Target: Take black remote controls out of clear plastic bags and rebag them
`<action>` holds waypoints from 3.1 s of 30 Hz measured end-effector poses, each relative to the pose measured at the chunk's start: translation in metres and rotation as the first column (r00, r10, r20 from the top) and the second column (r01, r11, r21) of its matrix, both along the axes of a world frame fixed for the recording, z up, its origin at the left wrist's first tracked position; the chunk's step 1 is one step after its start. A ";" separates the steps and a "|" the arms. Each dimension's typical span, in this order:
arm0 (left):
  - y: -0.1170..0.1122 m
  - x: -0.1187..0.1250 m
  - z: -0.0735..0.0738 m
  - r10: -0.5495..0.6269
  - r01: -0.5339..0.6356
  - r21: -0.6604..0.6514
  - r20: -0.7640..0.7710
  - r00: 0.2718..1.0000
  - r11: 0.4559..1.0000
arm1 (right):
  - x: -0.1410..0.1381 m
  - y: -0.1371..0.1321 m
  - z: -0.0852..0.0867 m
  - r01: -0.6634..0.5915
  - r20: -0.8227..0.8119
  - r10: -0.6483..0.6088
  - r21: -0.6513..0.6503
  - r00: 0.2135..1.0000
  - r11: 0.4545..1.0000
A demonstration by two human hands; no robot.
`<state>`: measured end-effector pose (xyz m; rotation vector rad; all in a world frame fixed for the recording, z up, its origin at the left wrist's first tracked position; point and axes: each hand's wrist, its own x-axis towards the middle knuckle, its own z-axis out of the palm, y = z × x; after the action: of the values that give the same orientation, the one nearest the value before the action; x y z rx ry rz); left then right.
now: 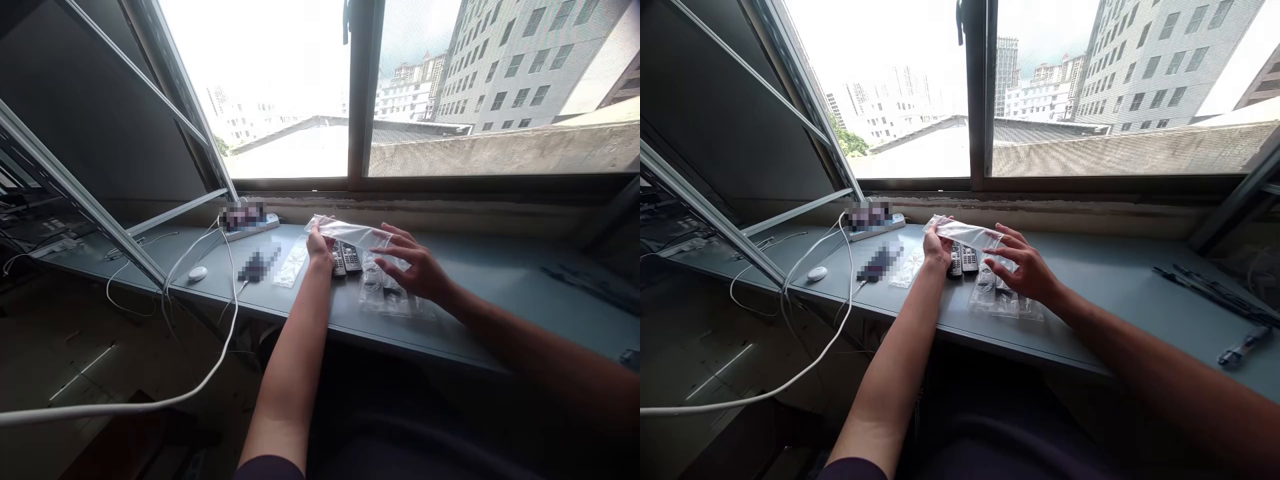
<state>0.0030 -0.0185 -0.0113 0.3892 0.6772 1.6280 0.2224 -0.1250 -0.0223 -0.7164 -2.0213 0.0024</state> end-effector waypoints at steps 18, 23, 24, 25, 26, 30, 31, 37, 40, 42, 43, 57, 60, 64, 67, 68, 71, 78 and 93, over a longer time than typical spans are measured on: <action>0.006 -0.010 -0.001 0.192 -0.190 -0.077 0.010 0.981 0.979 | 0.004 0.007 -0.008 -0.066 0.108 0.070 -0.043 0.992 0.997; 0.000 -0.009 0.001 0.089 -0.088 -0.021 0.004 0.996 0.996 | 0.004 0.004 -0.005 -0.049 0.073 0.053 -0.063 0.996 0.997; -0.002 -0.006 0.001 0.005 -0.004 0.020 -0.015 1.000 1.000 | 0.003 0.004 -0.004 -0.047 0.066 0.051 -0.064 0.997 0.997; -0.005 -0.004 0.002 -0.101 0.103 0.064 -0.040 0.994 0.993 | 0.002 0.003 -0.004 -0.046 0.058 0.050 -0.066 0.997 0.997; -0.008 -0.001 0.003 -0.208 0.215 0.101 -0.072 0.975 0.971 | 0.001 0.003 -0.004 -0.046 0.051 0.049 -0.070 0.997 0.996; -0.015 0.007 0.003 -0.461 0.477 0.061 -0.177 0.869 0.877 | -0.001 0.002 -0.004 -0.030 0.035 0.033 -0.085 0.999 0.996; -0.015 0.007 0.002 -0.472 0.487 0.046 -0.182 0.863 0.872 | -0.001 0.003 -0.004 -0.027 0.036 0.030 -0.083 0.999 0.996; -0.006 0.001 0.000 -0.298 0.302 0.059 -0.062 0.952 0.952 | 0.001 0.003 -0.006 -0.007 0.056 0.008 -0.027 0.998 1.000; -0.002 -0.005 0.000 -0.146 0.146 -0.008 0.041 0.988 0.989 | 0.002 0.002 -0.007 0.000 0.071 0.002 -0.037 0.997 0.999; -0.001 -0.008 0.000 -0.065 0.067 -0.039 0.072 0.995 0.997 | 0.002 0.004 -0.010 -0.012 0.118 0.020 -0.075 0.993 0.997; 0.000 -0.009 0.000 -0.037 0.041 -0.047 0.078 0.996 0.998 | 0.002 0.005 -0.013 -0.024 0.157 0.041 -0.108 0.987 0.994; -0.001 -0.009 0.001 -0.039 0.044 -0.075 0.066 0.997 0.996 | -0.001 0.011 -0.028 -0.011 0.325 0.075 -0.196 0.943 0.981; -0.002 -0.010 0.001 -0.040 0.045 -0.080 0.065 0.997 0.996 | -0.005 0.009 -0.026 -0.036 0.359 0.106 -0.199 0.927 0.979; -0.004 -0.009 0.001 -0.036 0.038 -0.023 0.058 0.998 0.999 | -0.008 0.009 -0.026 -0.067 0.362 0.156 -0.248 0.919 0.966; -0.005 -0.007 0.003 -0.073 0.071 0.054 0.039 0.997 0.996 | -0.008 0.007 -0.021 -0.097 0.341 0.182 -0.253 0.922 0.963; -0.005 -0.006 0.003 -0.087 0.085 0.069 0.028 0.996 0.994 | -0.007 0.006 -0.018 -0.116 0.328 0.198 -0.254 0.923 0.960; -0.006 -0.005 0.005 -0.108 0.108 0.084 -0.004 0.994 0.991 | -0.008 -0.001 -0.010 -0.170 0.292 0.253 -0.282 0.923 0.944; -0.007 -0.006 0.006 -0.091 0.091 0.047 0.004 0.996 0.995 | -0.016 -0.009 -0.009 -0.114 0.325 0.212 -0.295 0.922 0.949; -0.008 -0.004 0.005 -0.114 0.114 0.025 0.035 0.993 0.993 | -0.032 -0.021 -0.015 -0.170 0.382 0.217 -0.153 0.898 0.973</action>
<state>-0.0008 -0.0267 -0.0061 0.4072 0.5991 1.5320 0.1904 -0.1462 -0.0370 -0.6190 -2.4954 0.0998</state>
